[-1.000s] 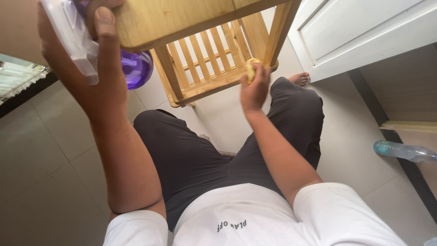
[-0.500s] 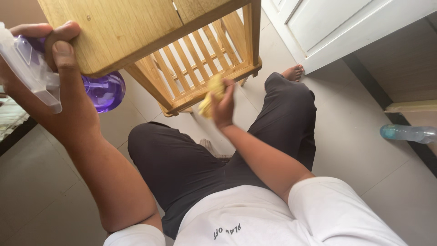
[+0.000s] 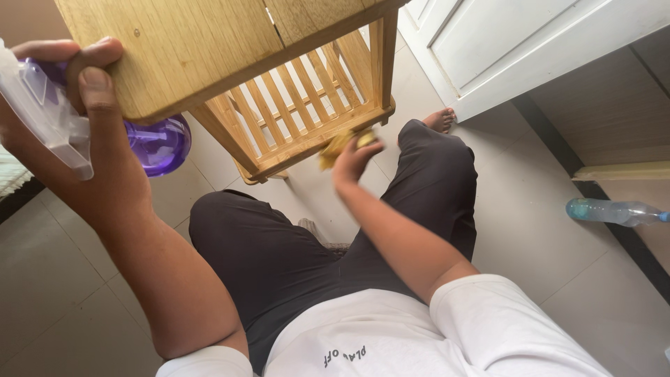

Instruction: The person cleans a wooden stand by spraying a liquid from a bottle and wiping the surfaces with a cloth.

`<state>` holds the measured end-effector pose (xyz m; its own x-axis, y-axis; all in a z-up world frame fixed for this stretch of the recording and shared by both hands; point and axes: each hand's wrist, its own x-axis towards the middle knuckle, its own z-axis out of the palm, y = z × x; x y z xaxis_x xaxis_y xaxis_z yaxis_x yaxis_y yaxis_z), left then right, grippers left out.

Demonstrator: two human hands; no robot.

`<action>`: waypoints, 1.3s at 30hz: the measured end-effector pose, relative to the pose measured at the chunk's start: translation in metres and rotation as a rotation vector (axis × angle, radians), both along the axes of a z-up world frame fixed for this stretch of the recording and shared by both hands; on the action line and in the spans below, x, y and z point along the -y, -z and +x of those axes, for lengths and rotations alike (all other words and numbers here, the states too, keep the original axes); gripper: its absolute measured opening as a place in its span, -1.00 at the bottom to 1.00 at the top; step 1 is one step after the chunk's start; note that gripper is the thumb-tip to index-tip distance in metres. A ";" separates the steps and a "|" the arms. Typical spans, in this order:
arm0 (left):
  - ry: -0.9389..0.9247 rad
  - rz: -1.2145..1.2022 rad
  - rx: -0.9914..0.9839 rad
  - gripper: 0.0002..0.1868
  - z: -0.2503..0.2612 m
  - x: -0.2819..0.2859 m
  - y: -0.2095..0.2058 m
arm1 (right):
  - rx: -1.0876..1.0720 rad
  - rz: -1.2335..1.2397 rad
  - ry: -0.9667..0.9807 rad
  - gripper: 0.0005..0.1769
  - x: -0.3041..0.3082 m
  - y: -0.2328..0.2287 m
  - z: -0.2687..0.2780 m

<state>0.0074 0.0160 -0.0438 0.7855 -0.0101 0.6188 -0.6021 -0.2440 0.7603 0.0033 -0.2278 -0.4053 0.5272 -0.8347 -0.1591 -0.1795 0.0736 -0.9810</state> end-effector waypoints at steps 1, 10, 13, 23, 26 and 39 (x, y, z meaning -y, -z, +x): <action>0.002 -0.014 -0.001 -0.81 0.000 0.000 -0.001 | 0.000 0.040 -0.082 -0.42 -0.028 -0.004 -0.010; -0.045 -0.011 -0.023 -0.80 -0.005 0.014 -0.019 | -0.225 0.804 -0.754 -0.59 -0.130 -0.064 -0.052; -0.050 -0.022 -0.040 -0.82 -0.006 0.015 -0.021 | -0.337 1.508 -0.561 -0.64 -0.060 -0.088 -0.036; -0.037 -0.083 -0.026 -0.81 -0.004 0.019 -0.017 | 0.530 0.300 -0.536 -0.44 0.169 -0.297 -0.024; -0.052 -0.049 -0.023 -0.79 -0.006 0.018 -0.019 | 0.557 0.156 -0.704 -0.49 0.171 -0.317 0.003; -0.128 -0.101 -0.085 -0.77 -0.006 0.023 -0.017 | 0.039 -0.165 -0.525 -0.76 0.166 -0.133 0.066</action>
<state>0.0009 -0.0069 -0.0265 0.8260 0.1518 0.5429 -0.5034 -0.2347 0.8316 0.0698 -0.3935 -0.2727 0.8824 -0.4702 -0.0204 -0.1142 -0.1719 -0.9785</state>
